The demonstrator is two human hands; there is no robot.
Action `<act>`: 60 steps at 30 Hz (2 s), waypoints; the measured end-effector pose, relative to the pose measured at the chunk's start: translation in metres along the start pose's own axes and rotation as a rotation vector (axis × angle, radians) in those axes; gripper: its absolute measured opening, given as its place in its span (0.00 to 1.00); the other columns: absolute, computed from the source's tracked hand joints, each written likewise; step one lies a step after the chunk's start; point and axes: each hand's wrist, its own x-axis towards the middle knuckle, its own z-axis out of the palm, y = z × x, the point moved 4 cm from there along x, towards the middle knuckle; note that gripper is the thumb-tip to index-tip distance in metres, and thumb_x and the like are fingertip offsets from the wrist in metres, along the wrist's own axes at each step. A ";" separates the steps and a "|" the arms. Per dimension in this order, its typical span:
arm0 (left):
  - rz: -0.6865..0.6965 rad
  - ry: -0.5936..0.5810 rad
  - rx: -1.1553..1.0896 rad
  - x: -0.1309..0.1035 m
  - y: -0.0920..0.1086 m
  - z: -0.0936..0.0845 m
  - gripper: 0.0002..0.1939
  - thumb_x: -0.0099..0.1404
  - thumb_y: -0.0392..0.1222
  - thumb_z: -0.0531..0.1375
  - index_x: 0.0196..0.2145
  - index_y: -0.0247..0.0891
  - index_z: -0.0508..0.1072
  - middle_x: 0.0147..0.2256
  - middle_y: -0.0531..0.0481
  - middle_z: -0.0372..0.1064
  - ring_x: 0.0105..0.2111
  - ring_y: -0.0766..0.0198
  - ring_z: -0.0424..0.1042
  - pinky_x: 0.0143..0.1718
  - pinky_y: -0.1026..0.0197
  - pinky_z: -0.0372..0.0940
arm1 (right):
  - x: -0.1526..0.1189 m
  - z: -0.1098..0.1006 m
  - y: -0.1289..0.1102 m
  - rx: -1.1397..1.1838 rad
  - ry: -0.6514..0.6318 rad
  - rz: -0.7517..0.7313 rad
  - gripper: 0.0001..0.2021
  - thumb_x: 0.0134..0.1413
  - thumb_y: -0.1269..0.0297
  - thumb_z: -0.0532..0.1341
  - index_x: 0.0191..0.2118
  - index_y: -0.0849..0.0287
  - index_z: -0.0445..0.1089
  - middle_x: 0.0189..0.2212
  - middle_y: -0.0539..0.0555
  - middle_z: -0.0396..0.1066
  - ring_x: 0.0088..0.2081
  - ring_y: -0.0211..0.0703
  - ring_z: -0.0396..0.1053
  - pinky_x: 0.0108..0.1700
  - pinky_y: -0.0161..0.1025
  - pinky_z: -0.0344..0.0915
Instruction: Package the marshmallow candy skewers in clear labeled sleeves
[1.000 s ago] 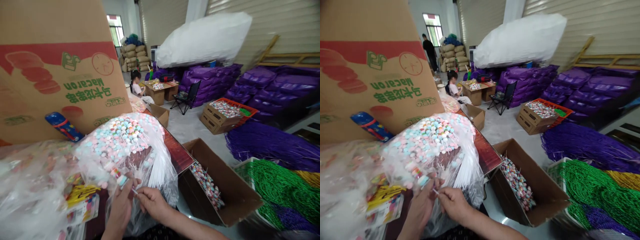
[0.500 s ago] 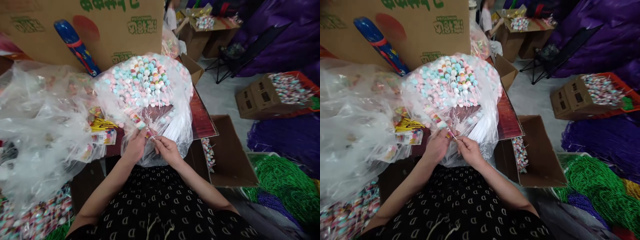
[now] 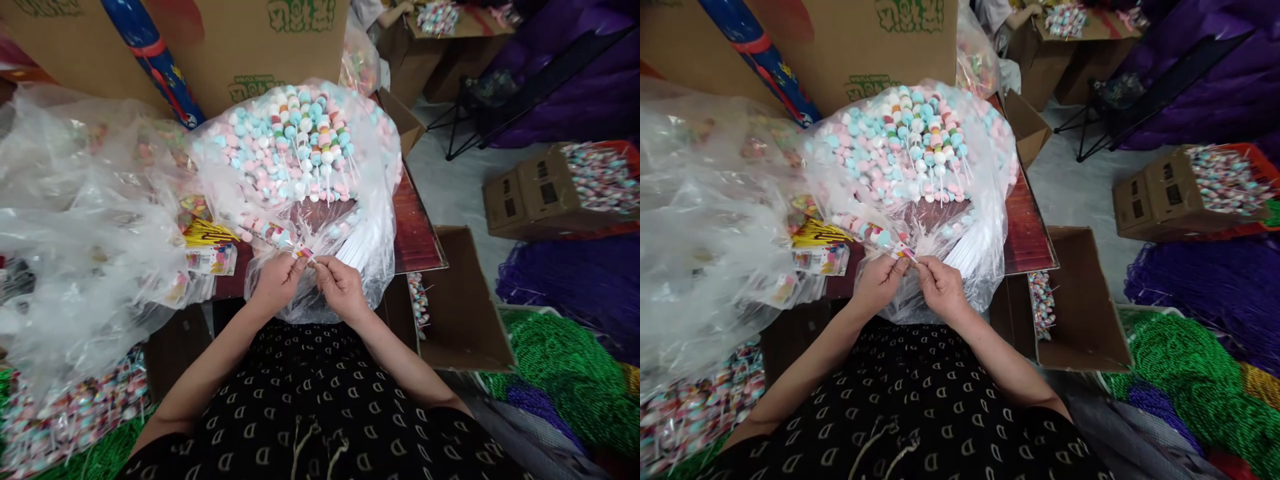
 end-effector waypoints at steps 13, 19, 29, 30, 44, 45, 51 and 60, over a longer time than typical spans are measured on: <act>-0.263 0.054 -1.108 0.012 0.007 -0.003 0.20 0.63 0.56 0.68 0.47 0.44 0.75 0.31 0.51 0.72 0.41 0.56 0.76 0.45 0.52 0.71 | -0.007 0.012 0.007 0.080 -0.034 0.089 0.15 0.69 0.50 0.56 0.41 0.54 0.75 0.19 0.47 0.68 0.21 0.39 0.66 0.29 0.37 0.67; -0.372 0.030 -1.232 0.006 0.014 0.012 0.16 0.64 0.47 0.70 0.47 0.40 0.78 0.19 0.61 0.57 0.27 0.64 0.69 0.46 0.54 0.70 | -0.014 0.022 0.004 0.133 -0.083 0.126 0.17 0.68 0.47 0.56 0.38 0.54 0.73 0.18 0.47 0.67 0.21 0.39 0.65 0.30 0.38 0.68; -0.329 -0.059 -1.111 -0.004 0.013 -0.005 0.18 0.59 0.55 0.72 0.26 0.39 0.75 0.14 0.62 0.50 0.19 0.68 0.60 0.43 0.53 0.73 | -0.002 0.011 0.003 0.230 -0.269 0.162 0.18 0.65 0.46 0.61 0.35 0.55 0.77 0.21 0.47 0.71 0.24 0.37 0.68 0.34 0.37 0.69; -0.327 -0.094 -1.084 -0.006 0.014 -0.005 0.19 0.58 0.56 0.73 0.26 0.40 0.74 0.14 0.62 0.50 0.18 0.68 0.59 0.42 0.52 0.74 | 0.002 0.002 0.005 0.267 -0.234 0.183 0.18 0.64 0.44 0.62 0.39 0.55 0.78 0.23 0.48 0.72 0.25 0.37 0.69 0.34 0.37 0.69; -0.272 -0.223 -0.593 -0.021 0.012 0.015 0.14 0.62 0.55 0.69 0.33 0.42 0.75 0.22 0.54 0.66 0.25 0.60 0.68 0.36 0.56 0.67 | 0.012 0.015 -0.001 0.588 -0.056 0.284 0.20 0.53 0.45 0.71 0.43 0.52 0.73 0.36 0.50 0.78 0.34 0.41 0.75 0.36 0.40 0.77; -0.244 -0.095 -0.468 -0.018 0.010 0.010 0.13 0.61 0.51 0.70 0.37 0.43 0.76 0.25 0.53 0.70 0.30 0.57 0.71 0.38 0.56 0.67 | 0.013 0.016 0.000 0.517 0.028 0.253 0.18 0.53 0.47 0.71 0.43 0.53 0.73 0.36 0.50 0.78 0.36 0.41 0.75 0.41 0.41 0.77; -0.221 0.120 -0.169 -0.014 0.001 0.002 0.07 0.60 0.41 0.70 0.30 0.41 0.75 0.22 0.53 0.65 0.27 0.56 0.70 0.36 0.57 0.63 | 0.022 0.014 0.003 0.225 0.200 0.260 0.17 0.53 0.55 0.73 0.42 0.55 0.71 0.35 0.51 0.77 0.37 0.42 0.73 0.47 0.44 0.75; -0.386 0.053 -0.997 -0.003 -0.005 -0.009 0.19 0.67 0.54 0.67 0.25 0.40 0.70 0.15 0.63 0.50 0.16 0.68 0.62 0.35 0.55 0.73 | 0.068 -0.022 0.011 0.163 -0.043 0.078 0.13 0.64 0.54 0.64 0.49 0.55 0.75 0.44 0.53 0.79 0.44 0.41 0.77 0.48 0.41 0.74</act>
